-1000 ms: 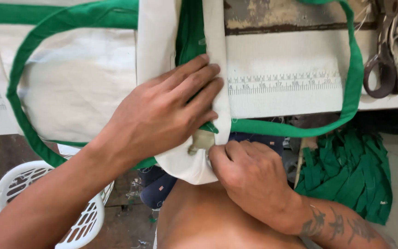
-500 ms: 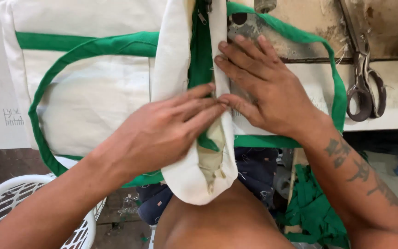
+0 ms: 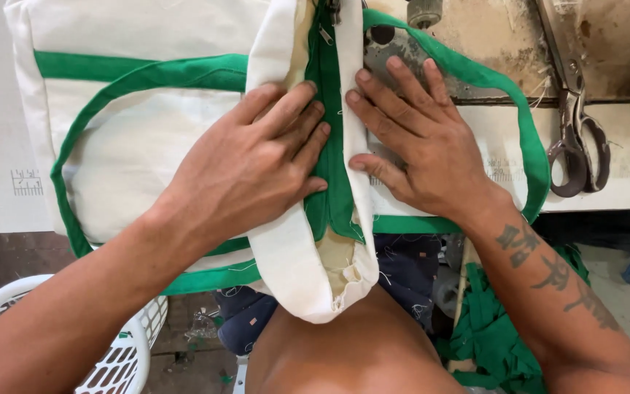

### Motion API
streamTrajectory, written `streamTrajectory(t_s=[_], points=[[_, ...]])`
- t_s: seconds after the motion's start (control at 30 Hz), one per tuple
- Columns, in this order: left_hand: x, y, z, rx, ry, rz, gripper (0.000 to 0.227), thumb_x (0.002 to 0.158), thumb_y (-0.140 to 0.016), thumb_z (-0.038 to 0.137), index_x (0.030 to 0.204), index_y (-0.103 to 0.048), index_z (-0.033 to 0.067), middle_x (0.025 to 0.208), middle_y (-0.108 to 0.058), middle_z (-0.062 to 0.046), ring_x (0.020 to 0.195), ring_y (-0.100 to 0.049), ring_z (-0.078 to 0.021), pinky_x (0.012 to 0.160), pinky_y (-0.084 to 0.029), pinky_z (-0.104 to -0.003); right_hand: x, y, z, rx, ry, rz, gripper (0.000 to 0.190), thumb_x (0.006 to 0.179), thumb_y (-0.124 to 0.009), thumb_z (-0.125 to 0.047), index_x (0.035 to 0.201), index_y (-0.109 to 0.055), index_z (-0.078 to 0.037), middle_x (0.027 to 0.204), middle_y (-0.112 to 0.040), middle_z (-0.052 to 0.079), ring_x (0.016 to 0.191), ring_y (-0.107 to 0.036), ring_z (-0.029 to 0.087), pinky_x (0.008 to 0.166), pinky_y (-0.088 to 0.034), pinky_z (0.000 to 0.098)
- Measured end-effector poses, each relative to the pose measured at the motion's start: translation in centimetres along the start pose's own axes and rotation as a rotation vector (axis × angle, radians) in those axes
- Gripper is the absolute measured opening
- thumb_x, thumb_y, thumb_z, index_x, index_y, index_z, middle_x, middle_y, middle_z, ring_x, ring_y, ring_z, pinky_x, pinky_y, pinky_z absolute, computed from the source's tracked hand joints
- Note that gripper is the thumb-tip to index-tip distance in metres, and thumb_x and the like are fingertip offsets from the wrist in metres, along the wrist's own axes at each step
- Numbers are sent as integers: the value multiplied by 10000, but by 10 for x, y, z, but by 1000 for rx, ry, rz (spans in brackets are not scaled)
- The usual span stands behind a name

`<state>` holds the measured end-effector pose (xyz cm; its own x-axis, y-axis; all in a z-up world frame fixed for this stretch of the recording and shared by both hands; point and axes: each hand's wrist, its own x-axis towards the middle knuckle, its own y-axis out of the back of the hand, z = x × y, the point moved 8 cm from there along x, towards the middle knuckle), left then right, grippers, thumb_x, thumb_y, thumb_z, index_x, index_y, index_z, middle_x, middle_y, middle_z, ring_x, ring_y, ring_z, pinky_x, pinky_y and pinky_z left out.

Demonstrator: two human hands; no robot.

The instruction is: Sewing a green zipper onto a white canvas tote bag using an industrial sewing machine

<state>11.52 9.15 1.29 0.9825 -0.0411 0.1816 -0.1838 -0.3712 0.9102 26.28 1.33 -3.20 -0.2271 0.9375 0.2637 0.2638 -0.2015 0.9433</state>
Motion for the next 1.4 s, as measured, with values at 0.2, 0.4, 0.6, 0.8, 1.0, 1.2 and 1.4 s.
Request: streamTrajectory(t_s=[0.2,0.4,0.6,0.8,1.0,1.2,1.4], points=[[2,-9,1,-104,-54,-29,700,1080,-575,644,1447,-727,68,1411,-768,-141,1377,-658,-282,1317,-365,-459,3,-1,-9,-70,24,-12,696,1189,-749,-520,1714,-497,-139,1763,-457,98,1657,-328,369,1344,-152,712],[37,-12,-38,-197,-32,123,286,1042,-790,235,1268,-765,61,1249,-821,-142,1227,-759,-301,1153,-597,-405,7,3,-13,-25,-9,20,672,1182,-703,-545,1695,-522,-150,1735,-533,127,1651,-314,362,1303,-65,763],[27,-38,-42,-90,32,60,616,1041,-697,709,1198,-804,123,1364,-811,-69,1302,-671,-257,1008,-553,-389,10,4,-8,34,-47,-4,669,1136,-713,-526,1619,-577,-83,1759,-409,163,1668,-270,362,1378,-129,654],[9,-38,-35,-232,131,153,715,1179,-582,664,1457,-755,28,1539,-710,-167,1432,-595,-356,1186,-483,-482,-6,51,-15,292,-438,345,473,1146,-661,-322,1372,-595,89,1254,-730,235,1066,-758,330,884,-639,417],[24,-19,-31,-482,184,244,469,1128,-763,419,1310,-767,-14,1303,-744,-171,1311,-605,-361,1136,-532,-486,-28,3,-41,100,-657,-78,554,874,-840,-652,1009,-663,-145,743,-656,-34,762,-662,287,867,-421,498],[23,11,-18,-387,199,185,134,950,-841,43,1073,-863,91,1176,-708,-88,1223,-538,-319,1009,-354,-500,-30,9,-45,100,-604,31,282,975,-760,-389,999,-627,-142,770,-631,-38,756,-623,293,863,-392,495],[16,27,-5,-819,5,-197,140,1002,-699,97,1091,-807,110,1190,-762,-131,1148,-664,-295,1049,-522,-515,-30,13,-51,119,-565,53,244,990,-746,-342,1008,-628,-129,759,-637,-44,740,-637,276,905,-396,488]])
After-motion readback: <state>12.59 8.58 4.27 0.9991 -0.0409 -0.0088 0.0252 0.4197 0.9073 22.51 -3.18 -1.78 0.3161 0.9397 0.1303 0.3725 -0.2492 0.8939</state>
